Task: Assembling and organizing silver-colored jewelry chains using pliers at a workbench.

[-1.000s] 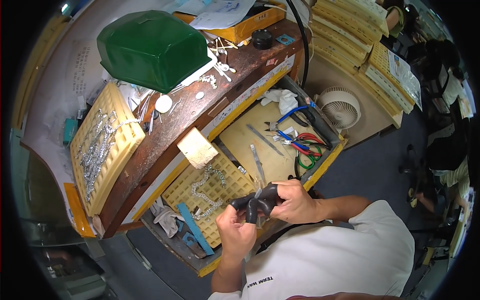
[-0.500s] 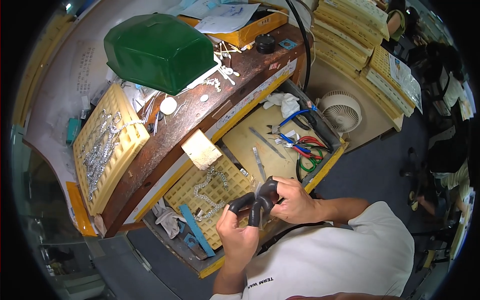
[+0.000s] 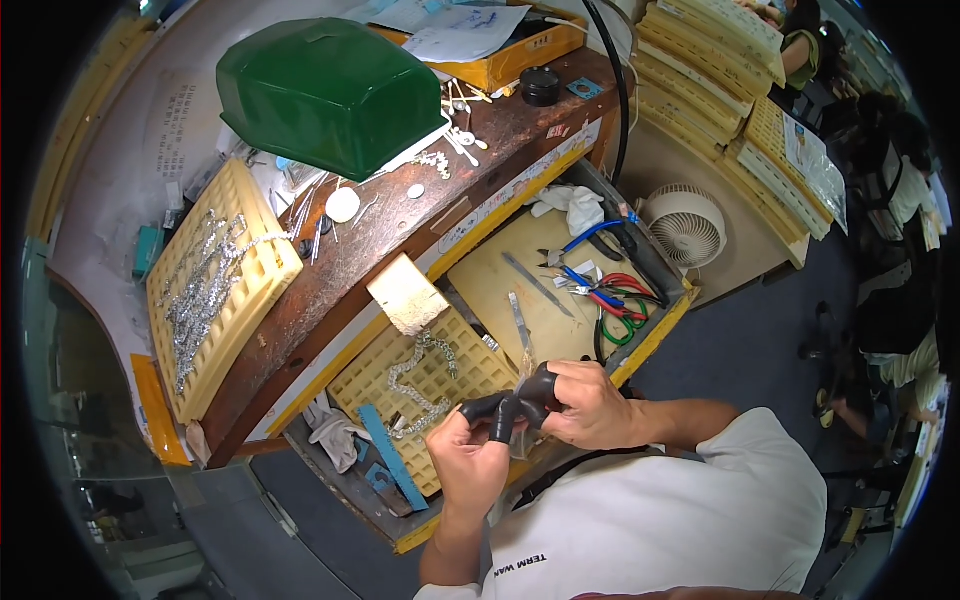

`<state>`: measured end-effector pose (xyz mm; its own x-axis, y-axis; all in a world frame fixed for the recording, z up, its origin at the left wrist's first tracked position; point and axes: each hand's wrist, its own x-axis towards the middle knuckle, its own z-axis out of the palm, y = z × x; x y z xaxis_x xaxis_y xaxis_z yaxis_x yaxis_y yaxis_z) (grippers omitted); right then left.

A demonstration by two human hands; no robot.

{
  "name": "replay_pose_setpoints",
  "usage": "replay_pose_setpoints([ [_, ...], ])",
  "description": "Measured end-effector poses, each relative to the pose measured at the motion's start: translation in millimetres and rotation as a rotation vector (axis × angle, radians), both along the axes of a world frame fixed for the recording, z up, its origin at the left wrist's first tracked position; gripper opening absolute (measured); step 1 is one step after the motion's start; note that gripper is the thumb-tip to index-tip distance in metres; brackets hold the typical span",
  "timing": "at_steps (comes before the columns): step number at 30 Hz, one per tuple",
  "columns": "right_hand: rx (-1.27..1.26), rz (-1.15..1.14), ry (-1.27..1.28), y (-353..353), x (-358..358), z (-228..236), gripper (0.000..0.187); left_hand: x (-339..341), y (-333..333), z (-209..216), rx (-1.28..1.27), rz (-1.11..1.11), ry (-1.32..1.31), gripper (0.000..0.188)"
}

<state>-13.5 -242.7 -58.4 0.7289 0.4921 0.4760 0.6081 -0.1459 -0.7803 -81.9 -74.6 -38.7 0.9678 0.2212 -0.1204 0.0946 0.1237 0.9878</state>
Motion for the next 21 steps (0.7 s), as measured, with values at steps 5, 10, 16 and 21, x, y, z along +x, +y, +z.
replay_pose_setpoints([
  [5, 0.015, 0.029, 0.203, 2, -1, 4, 0.015, 0, -3, -2, 0.285, 0.029, -0.079, 0.009],
  [10, 0.058, -0.006, 0.387, 5, -5, -2, 0.013, 2, -9, -6, 0.532, 0.081, -0.205, 0.010],
  [16, 0.073, -0.155, 0.357, 1, -3, 1, 0.011, 3, -5, 0, 0.776, 0.163, -0.254, 0.010],
  [21, 0.032, 0.016, -0.011, -8, 15, 7, 0.034, 4, 5, 2, 0.387, 0.094, -0.096, 0.009],
])
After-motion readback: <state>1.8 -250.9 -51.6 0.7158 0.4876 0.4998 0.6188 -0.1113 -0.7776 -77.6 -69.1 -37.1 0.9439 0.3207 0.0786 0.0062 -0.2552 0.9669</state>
